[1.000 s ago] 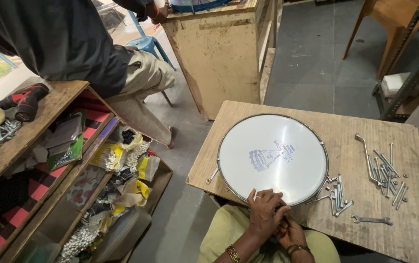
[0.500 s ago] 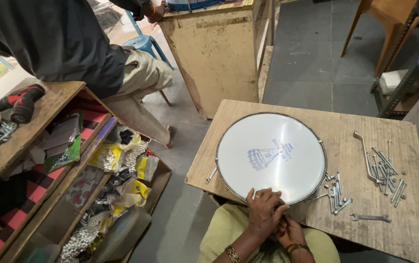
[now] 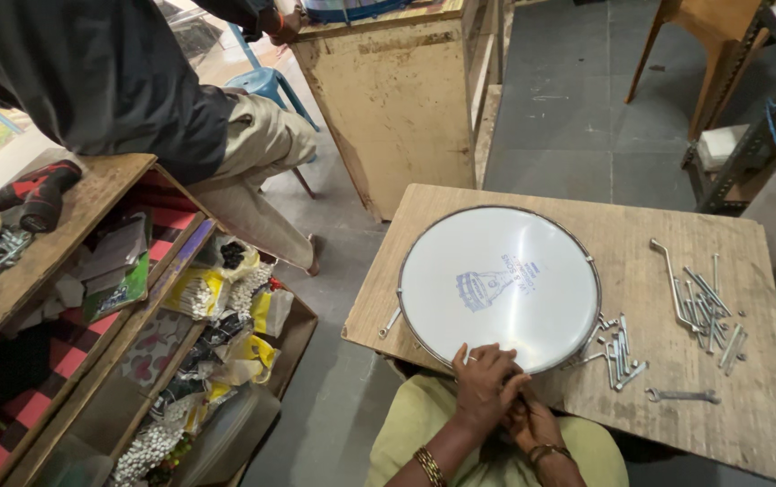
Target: The person assembles a drum by placing the drum head onto the shell and then attaching and tightening the metal rim using multiple screws and a wrench.
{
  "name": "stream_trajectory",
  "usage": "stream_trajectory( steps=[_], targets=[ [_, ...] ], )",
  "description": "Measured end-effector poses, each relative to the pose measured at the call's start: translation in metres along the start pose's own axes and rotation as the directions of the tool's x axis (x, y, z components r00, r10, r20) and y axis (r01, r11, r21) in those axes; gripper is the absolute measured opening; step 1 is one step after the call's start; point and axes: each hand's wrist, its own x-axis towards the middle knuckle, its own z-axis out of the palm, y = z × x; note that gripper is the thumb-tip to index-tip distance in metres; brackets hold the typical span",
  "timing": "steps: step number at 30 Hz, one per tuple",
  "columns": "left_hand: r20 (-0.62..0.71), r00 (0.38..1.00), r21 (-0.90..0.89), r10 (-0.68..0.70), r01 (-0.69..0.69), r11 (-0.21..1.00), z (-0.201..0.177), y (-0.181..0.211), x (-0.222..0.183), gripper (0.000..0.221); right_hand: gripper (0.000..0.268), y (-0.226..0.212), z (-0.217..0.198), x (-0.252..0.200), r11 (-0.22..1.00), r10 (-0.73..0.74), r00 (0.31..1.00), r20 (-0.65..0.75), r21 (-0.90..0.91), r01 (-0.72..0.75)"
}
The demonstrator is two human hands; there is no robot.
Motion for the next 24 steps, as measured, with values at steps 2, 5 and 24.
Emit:
stream_trajectory(
  steps=[2,5,24],
  targets=[
    [-0.007,1.0,0.028,0.023,-0.023,0.999,-0.002,-0.006,0.002,0.039,0.015,0.008,-0.001,0.002,0.999,0.0,0.991,-0.134,-0.05,-0.007],
    [0.02,1.0,0.01,0.024,-0.024,1.0,-0.008,-0.017,0.0,0.037,0.018,0.009,-0.013,0.0,0.996,0.039,0.98,-0.193,-0.076,-0.054],
    [0.404,0.912,0.328,0.067,-0.212,0.92,-0.112,-0.091,0.025,0.032,0.028,-0.002,-0.046,-0.015,0.967,-0.143,0.936,-0.321,-0.245,0.064]
  ],
)
